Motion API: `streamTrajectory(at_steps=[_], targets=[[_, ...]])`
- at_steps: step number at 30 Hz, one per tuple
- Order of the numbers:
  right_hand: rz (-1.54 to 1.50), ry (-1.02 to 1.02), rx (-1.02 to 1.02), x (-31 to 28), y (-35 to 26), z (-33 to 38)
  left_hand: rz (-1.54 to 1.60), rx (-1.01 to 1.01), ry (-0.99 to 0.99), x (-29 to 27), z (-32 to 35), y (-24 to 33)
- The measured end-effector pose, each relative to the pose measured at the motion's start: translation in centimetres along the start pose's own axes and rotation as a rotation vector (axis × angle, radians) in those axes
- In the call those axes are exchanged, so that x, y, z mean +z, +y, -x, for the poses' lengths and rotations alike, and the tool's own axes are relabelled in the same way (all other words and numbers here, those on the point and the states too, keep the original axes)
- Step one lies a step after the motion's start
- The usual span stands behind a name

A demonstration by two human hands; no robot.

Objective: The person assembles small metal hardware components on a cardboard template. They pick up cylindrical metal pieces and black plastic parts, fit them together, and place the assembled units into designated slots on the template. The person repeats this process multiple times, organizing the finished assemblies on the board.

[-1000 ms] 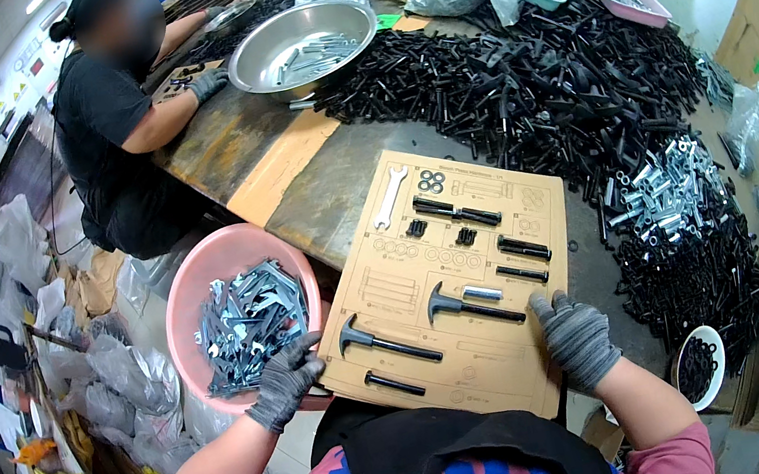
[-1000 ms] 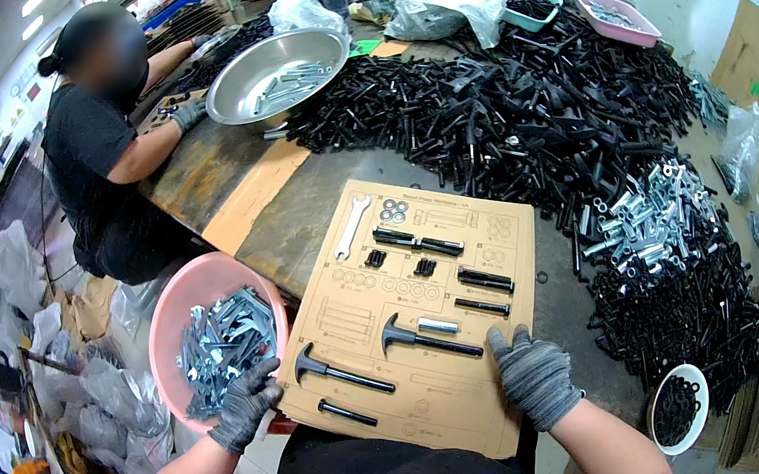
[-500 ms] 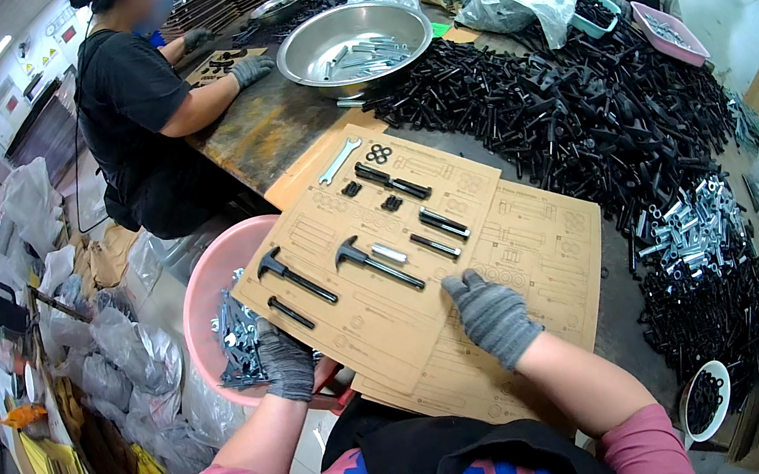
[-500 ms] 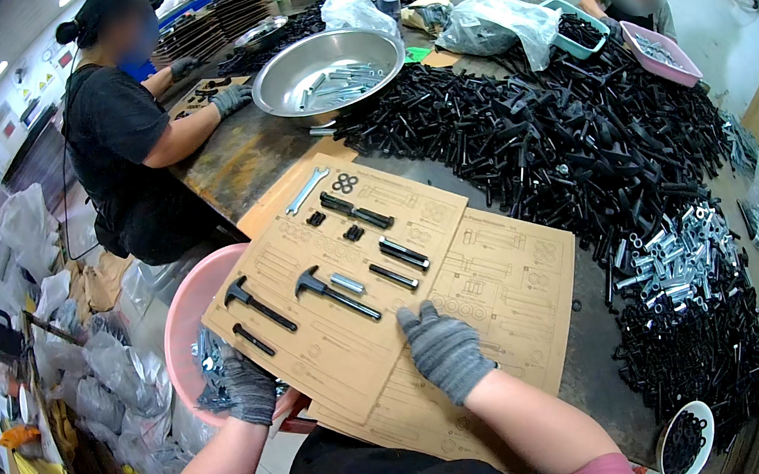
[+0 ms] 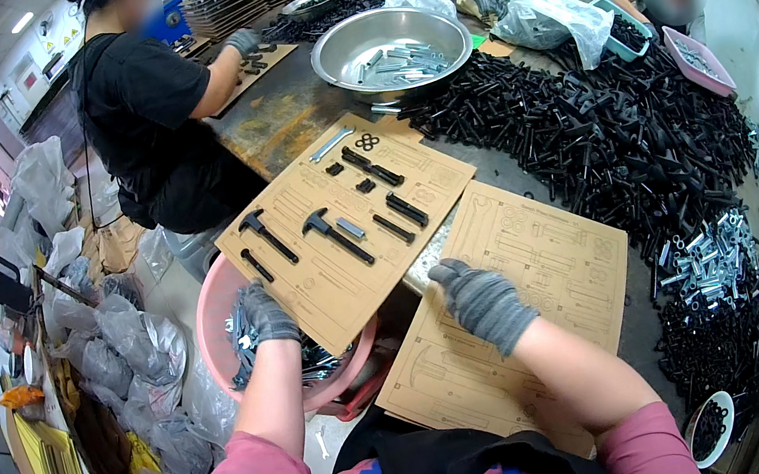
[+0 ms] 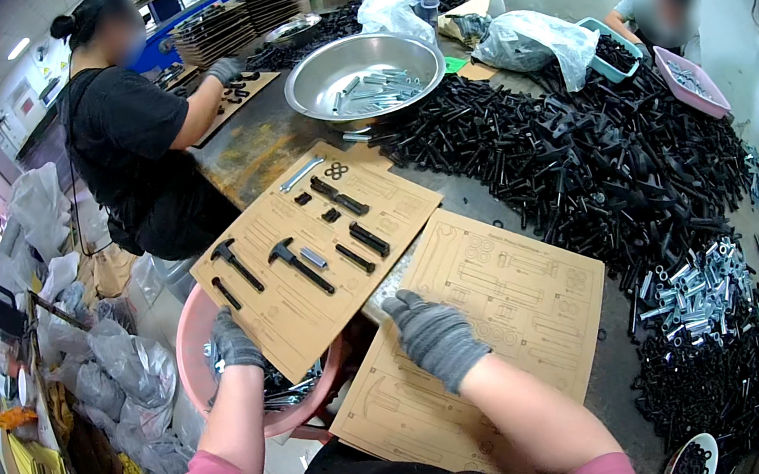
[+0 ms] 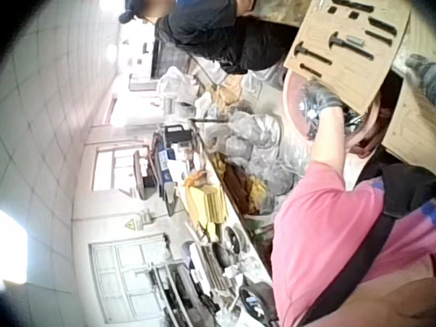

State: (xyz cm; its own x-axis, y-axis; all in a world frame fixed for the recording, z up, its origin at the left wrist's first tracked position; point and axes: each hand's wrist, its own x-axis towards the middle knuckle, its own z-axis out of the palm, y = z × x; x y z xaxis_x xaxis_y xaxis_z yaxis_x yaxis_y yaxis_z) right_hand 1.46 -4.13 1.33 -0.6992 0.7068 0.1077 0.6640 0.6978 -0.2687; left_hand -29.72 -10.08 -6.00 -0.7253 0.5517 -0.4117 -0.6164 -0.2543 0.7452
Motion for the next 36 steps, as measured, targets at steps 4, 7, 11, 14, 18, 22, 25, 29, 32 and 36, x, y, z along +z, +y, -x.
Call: streamTrajectory(at_steps=[4,7,11,14,18,22,25,29,32,36], targets=[[-0.095,0.097,0.005,-1.4,2.9,2.5,-0.026,-0.004,0.069,-0.1,-4.9,1.8],[-0.141,0.094,0.097,-4.7,4.2,5.5,0.003,0.017,0.144,1.7,-6.9,3.1],[-0.146,0.113,0.186,-5.5,6.4,9.3,-0.046,0.041,0.119,1.7,-10.9,3.5],[-0.182,0.088,0.243,-6.0,6.2,10.6,-0.137,0.056,0.074,-0.6,-15.0,3.3],[-0.232,0.090,0.245,-6.5,6.4,13.4,-0.114,0.321,-0.149,-2.5,-16.3,4.1],[-0.214,0.098,0.322,-6.3,8.4,17.2,-0.397,0.849,-0.253,1.4,-12.7,2.9],[-0.193,0.144,0.375,-6.5,9.4,18.9,-0.683,0.985,-0.437,9.2,-1.4,-1.3],[-0.217,0.193,0.324,-6.6,10.1,18.8,-0.908,0.989,-1.133,16.9,10.9,-7.2],[-0.201,0.109,0.409,-6.8,10.6,18.9,-1.154,1.285,-1.507,20.3,16.5,-11.4],[-0.023,0.099,0.470,-8.3,12.8,18.8,-1.290,1.431,-1.652,20.7,18.3,-16.1]])
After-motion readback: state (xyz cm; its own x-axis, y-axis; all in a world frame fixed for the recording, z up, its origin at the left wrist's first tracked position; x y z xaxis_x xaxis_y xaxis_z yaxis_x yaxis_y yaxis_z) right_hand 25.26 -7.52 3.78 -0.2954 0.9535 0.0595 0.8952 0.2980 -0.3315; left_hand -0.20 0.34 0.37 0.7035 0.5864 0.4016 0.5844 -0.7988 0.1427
